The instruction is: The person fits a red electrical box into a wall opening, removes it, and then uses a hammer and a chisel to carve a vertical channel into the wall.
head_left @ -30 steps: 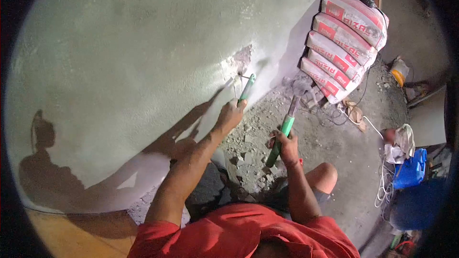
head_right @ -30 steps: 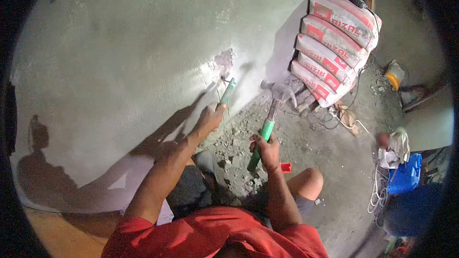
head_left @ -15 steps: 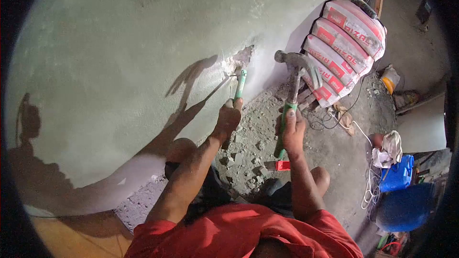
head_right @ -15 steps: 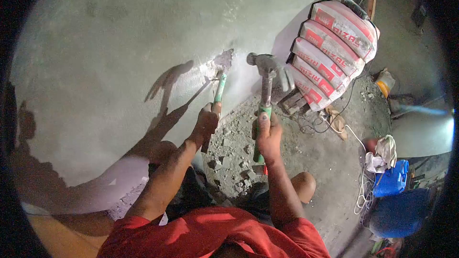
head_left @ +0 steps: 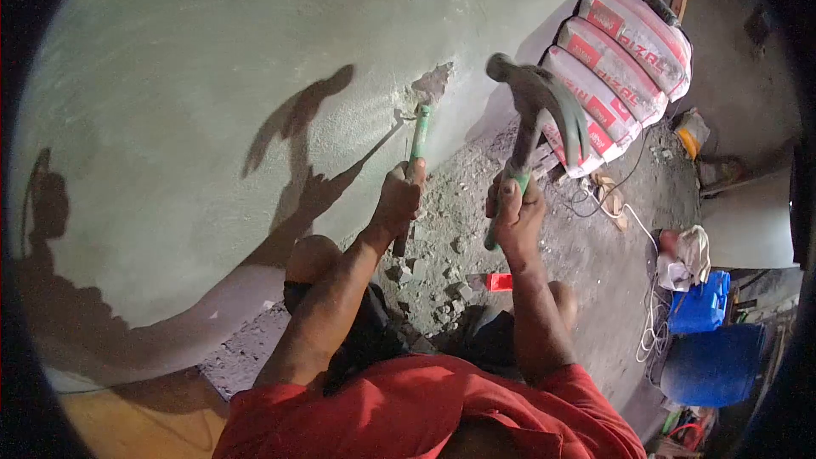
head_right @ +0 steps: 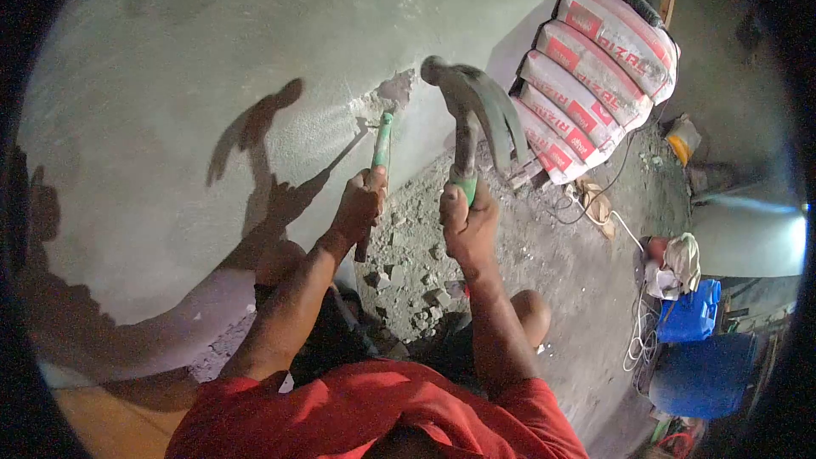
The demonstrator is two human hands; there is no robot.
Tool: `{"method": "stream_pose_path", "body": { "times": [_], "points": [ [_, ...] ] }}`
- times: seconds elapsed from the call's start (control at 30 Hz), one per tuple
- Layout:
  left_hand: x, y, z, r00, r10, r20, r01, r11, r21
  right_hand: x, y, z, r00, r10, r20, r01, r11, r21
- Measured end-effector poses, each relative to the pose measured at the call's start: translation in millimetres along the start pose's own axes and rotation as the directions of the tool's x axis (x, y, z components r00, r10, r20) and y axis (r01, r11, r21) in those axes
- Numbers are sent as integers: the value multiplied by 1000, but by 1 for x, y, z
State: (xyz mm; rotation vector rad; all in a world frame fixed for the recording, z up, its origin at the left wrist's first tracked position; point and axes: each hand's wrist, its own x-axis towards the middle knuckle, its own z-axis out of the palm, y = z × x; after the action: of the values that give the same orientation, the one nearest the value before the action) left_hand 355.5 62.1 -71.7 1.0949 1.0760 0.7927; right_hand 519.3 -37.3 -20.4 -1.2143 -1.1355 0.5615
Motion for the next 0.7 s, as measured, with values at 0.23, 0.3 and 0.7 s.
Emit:
{"method": "stream_pose_path", "body": {
  "times": [0.23,0.3,0.7],
  "points": [
    [6,5,5,987,45,-155,-18,985,174,34,49,6,942,334,20,-260,768,-586],
    [7,-3,-1,999,-33,-13,32,997,-72,25,31,-1,968,251,-4,-237,909,-342],
    [18,-11,-3,999,51,-1,-51,997,-54,29,73,5,941,337,23,-271,795,-543]
  ]
}}
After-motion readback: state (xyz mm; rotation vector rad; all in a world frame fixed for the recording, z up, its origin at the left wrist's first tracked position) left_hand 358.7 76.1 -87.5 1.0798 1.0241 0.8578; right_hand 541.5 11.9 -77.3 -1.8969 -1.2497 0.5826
